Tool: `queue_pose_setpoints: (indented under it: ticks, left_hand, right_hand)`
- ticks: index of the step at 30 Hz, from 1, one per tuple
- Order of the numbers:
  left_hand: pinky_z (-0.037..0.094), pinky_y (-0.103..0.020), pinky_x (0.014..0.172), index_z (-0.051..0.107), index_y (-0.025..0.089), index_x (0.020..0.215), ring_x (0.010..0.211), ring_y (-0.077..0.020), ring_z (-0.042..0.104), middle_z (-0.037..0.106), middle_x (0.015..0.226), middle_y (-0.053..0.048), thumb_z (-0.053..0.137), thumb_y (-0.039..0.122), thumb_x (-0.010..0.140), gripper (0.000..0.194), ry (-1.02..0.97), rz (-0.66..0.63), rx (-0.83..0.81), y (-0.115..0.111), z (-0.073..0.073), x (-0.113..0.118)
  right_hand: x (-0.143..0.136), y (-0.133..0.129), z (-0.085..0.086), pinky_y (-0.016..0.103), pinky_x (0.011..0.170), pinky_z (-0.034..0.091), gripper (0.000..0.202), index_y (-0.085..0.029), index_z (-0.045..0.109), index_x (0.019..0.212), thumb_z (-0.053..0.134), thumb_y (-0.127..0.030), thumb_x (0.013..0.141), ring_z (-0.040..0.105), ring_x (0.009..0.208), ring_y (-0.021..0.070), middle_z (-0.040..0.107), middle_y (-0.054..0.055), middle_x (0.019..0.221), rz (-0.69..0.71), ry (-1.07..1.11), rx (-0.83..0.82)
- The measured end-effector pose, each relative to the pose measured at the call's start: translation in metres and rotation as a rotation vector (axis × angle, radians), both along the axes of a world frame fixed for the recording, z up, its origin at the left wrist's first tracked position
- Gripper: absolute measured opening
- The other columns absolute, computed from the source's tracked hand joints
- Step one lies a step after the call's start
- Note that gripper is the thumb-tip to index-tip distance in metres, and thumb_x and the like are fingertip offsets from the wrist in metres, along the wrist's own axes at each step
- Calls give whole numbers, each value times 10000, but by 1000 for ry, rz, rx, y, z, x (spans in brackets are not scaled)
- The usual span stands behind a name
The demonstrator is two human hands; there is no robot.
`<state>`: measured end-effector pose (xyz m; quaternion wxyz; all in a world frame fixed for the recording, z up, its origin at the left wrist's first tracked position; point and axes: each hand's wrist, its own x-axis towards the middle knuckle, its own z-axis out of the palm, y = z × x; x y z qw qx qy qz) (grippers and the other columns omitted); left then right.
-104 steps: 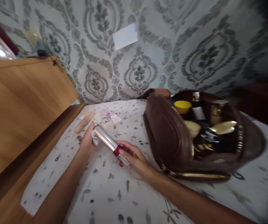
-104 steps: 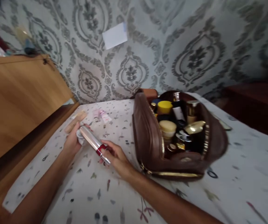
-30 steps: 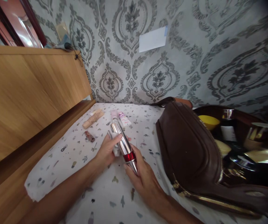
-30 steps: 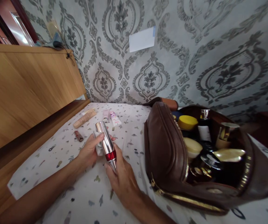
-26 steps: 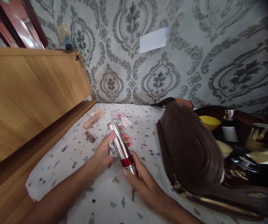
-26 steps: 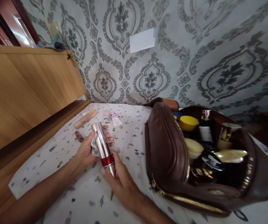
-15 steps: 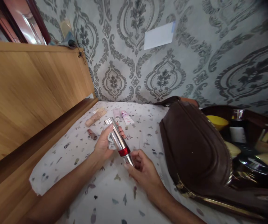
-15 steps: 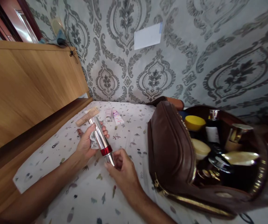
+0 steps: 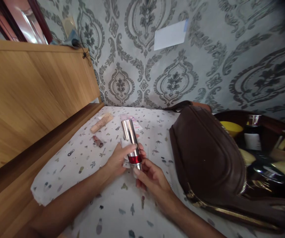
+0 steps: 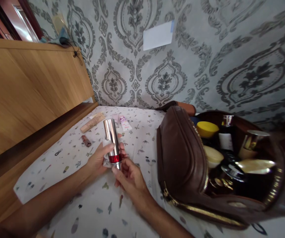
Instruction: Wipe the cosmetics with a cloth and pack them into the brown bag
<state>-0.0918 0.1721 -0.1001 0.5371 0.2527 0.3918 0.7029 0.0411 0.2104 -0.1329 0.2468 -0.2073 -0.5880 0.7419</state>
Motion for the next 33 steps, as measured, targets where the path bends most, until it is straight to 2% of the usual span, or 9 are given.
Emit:
queue_pose_setpoints:
  ticks: [5,9,13,17,19,22,27,30,33]
  left_hand:
    - [561,-266,652,668,142,967,737,-177,684,719,823,-58,858,278,630,410,108,-4,-57,-2,-2,9]
    - [574,-284,542,629,170,1140,753,-222,700,716,813,-46,832,277,630,560,19,11,-57,-2,-1,7]
    - [447,-204,336,637,167,1161,806,-266,715,733,918,-98,785,336,685,527,38,-40,-63,-1,-1,-4]
    - [570,-264,501,704,122,1017,896,-290,718,744,1007,-147,796,377,685,430,85,-2,-61,2,0,-7]
    - [614,-330,622,708,135,986,975,-310,703,741,1039,-134,823,375,657,424,70,63,-44,4,1,-5]
    - [615,-335,632,697,145,931,910,-282,718,747,945,-104,842,368,641,393,23,103,-63,6,0,-3]
    - [589,-272,577,673,159,896,649,-173,703,721,739,-35,817,313,669,310,-32,121,-106,7,0,-10]
    - [596,-283,607,676,164,935,710,-188,718,743,815,-45,807,289,676,316,-28,139,-96,7,3,-12]
    - [599,-311,640,696,137,934,803,-233,724,755,901,-98,815,367,676,365,17,66,-80,5,0,-6]
  right_hand:
    - [-7,1,-6,344,766,519,481,-192,594,1066,765,-376,656,642,834,218,696,47,923,-246,-54,139]
    - [-1,1,-1,296,634,493,320,-183,620,898,692,-461,756,618,734,198,666,30,779,-129,-71,178]
    - [5,1,7,240,489,410,406,-188,611,934,568,-585,861,604,655,165,653,47,825,32,2,58]
    - [1,3,1,229,452,370,376,-200,568,927,651,-541,793,597,632,161,636,42,849,-85,-9,30]
    - [-2,4,-5,251,505,411,318,-210,533,869,698,-448,737,583,631,164,620,16,790,-233,-81,142]
    - [-3,2,-9,304,629,466,294,-216,517,864,714,-316,670,593,685,183,627,6,792,-340,-213,323]
    - [4,-5,3,310,661,487,317,-205,525,990,661,-383,766,613,736,188,642,20,837,-152,-148,298]
    - [6,-5,6,286,615,484,334,-203,509,1077,556,-465,875,611,702,173,623,7,783,-52,-49,185]
    - [2,-3,-2,270,603,481,330,-207,495,1057,611,-432,846,609,709,162,631,9,819,-130,7,157]
